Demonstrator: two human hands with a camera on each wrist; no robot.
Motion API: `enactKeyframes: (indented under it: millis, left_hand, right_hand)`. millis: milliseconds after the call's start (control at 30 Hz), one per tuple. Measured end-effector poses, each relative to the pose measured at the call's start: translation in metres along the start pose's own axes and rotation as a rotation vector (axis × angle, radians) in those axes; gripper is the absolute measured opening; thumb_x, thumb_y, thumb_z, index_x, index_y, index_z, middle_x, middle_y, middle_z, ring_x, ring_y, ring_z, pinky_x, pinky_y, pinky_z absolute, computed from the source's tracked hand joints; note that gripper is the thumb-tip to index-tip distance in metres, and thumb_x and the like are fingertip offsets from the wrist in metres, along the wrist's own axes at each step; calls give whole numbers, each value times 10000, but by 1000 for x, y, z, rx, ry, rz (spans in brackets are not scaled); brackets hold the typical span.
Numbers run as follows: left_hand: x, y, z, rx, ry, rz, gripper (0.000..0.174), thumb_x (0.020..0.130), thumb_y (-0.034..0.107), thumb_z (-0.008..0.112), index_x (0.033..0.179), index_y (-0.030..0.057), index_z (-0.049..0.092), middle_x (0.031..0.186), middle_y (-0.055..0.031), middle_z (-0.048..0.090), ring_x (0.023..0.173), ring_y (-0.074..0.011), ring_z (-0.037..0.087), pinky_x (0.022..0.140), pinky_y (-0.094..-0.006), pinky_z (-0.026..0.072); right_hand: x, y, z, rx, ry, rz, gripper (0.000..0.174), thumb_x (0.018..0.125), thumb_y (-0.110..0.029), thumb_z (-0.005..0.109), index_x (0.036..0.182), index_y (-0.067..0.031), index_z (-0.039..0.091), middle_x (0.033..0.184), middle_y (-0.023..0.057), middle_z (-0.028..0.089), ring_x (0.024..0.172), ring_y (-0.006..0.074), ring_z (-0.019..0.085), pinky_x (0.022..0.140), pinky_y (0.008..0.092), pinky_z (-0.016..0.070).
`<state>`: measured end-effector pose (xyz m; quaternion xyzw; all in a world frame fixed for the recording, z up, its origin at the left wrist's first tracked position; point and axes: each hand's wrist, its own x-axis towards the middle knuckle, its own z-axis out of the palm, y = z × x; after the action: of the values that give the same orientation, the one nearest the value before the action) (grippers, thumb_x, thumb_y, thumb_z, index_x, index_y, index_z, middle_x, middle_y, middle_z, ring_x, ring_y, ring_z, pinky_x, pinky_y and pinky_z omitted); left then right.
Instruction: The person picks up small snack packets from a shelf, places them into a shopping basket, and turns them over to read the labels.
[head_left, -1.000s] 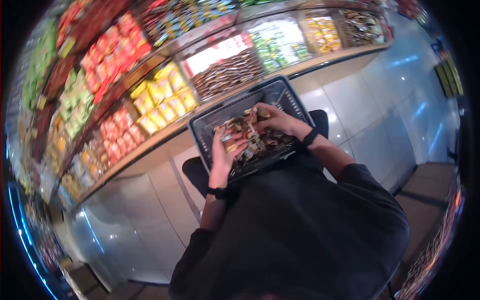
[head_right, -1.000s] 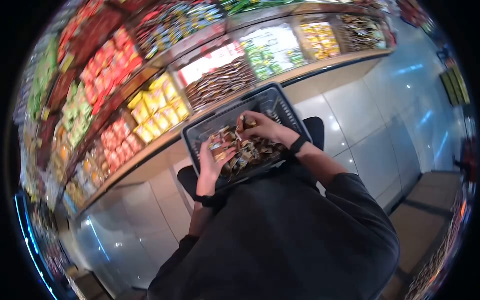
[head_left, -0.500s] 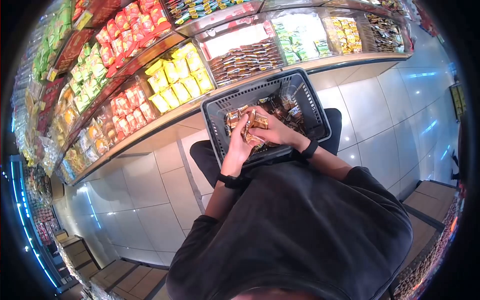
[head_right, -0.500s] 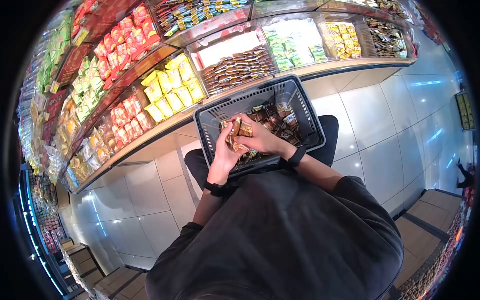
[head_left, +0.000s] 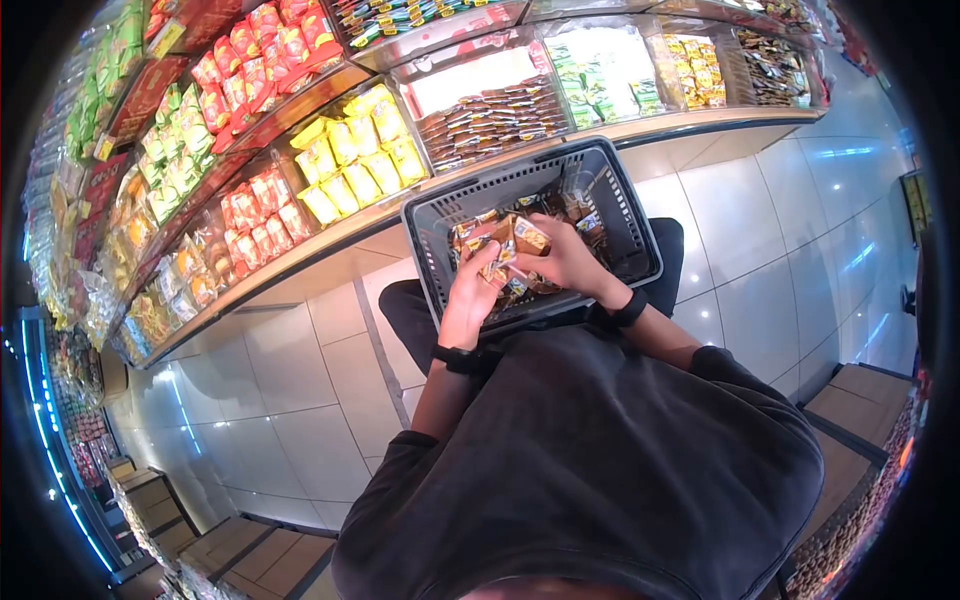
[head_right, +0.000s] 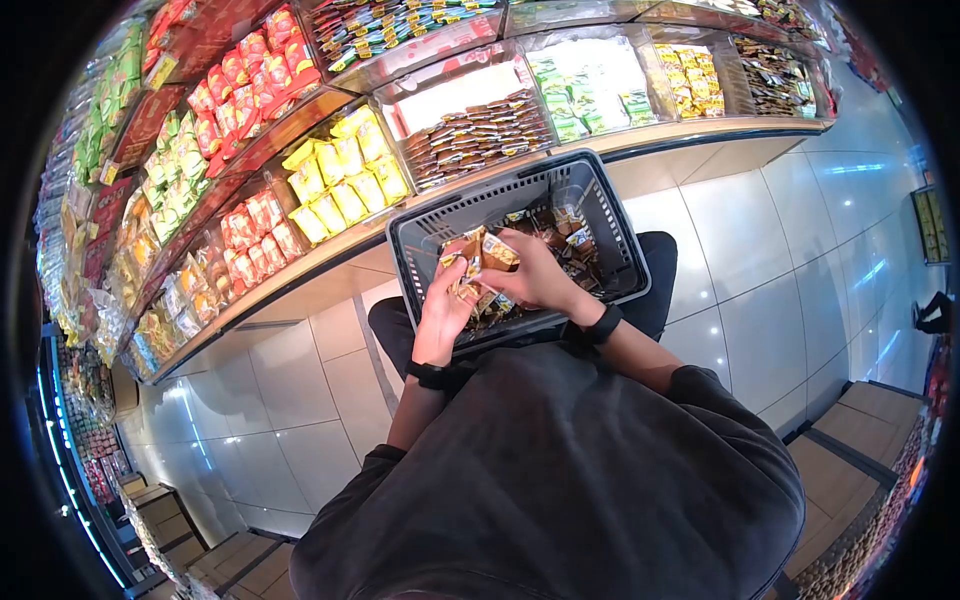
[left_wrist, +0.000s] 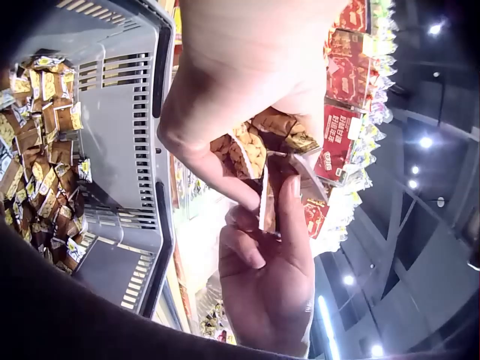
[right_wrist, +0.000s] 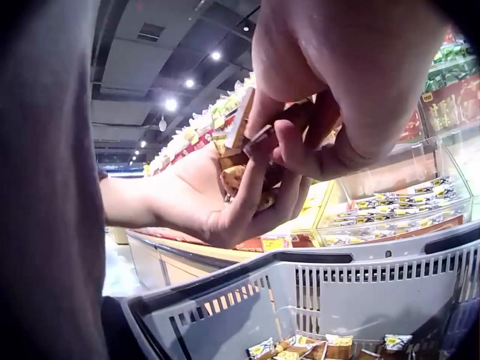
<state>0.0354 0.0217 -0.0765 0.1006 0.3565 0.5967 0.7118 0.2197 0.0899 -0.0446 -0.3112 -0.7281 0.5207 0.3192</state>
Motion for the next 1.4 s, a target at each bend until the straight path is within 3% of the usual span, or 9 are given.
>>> enactKeyframes:
  millis: [67,367,433,700,767,900,1100,1300,1400]
  left_hand:
    - [-1,1,3,-81,67,8,428,902,25,692,1293,155,576,1167,-65,676,1001,-192,679,773,-344,578]
    - [-2,14,6,58,5,66,421,851,-57,729,1194,129,572,1047,-69,706,868,-180,709,608,-274,548]
    - [-9,20,11,211,103,95,443,829,-81,741,1181,109,553,1033,-79,703,898,-198,715,608,-289,550]
    - [-13,18,-12,1265,439,404,367,698,31,883,961,49,627,954,-40,694,799,-177,666,737,-299,538]
    - [-16,21,-9,1252,393,478,341,753,51,870,992,63,627,916,-43,695,816,-191,687,719,-308,547]
    - [-26,36,10,204,144,-18,313,918,38,730,1178,112,573,976,-20,668,827,-156,697,573,-263,546]
    - [-30,41,16,106,4,-22,357,893,9,739,1189,127,577,1020,-23,680,842,-135,694,580,-280,560]
    - [-32,38,28,115,66,168,463,797,-112,756,1154,112,564,1016,-59,692,831,-167,702,582,-279,553]
    - [-33,42,29,164,85,178,465,778,-117,772,1134,90,555,1004,-73,688,810,-170,697,581,-282,553]
  right_hand:
    - [0,-30,-8,283,4,341,232,911,-97,758,1102,3,673,839,-6,667,678,56,572,604,229,470]
    - [-7,-4,-28,320,-159,420,277,989,-268,696,1056,0,703,770,-23,649,658,27,560,565,213,444]
    - [-9,-4,-32,459,49,469,309,1003,-295,675,1106,-4,698,825,-21,666,701,21,574,562,207,447]
    - [-1,-7,-41,468,72,276,221,1020,-112,627,1186,7,543,1096,64,673,956,134,674,863,291,562]
    - [-4,-26,-41,449,80,211,131,978,-27,651,1056,12,554,1154,96,668,1018,160,673,901,305,561]
    - [5,-55,-41,202,-148,-64,189,787,104,733,927,21,638,1267,138,671,1175,253,656,977,347,518]
    - [14,-52,-34,123,-165,-291,242,712,122,776,901,-30,760,1307,133,635,1201,291,630,1024,383,502]
    - [12,-43,-25,340,-160,-44,352,816,154,619,1123,-14,660,1317,103,611,1184,189,611,970,360,529]
    - [11,-57,-25,949,-33,388,517,875,-25,705,1357,-29,520,1219,75,624,1042,142,647,870,297,534]
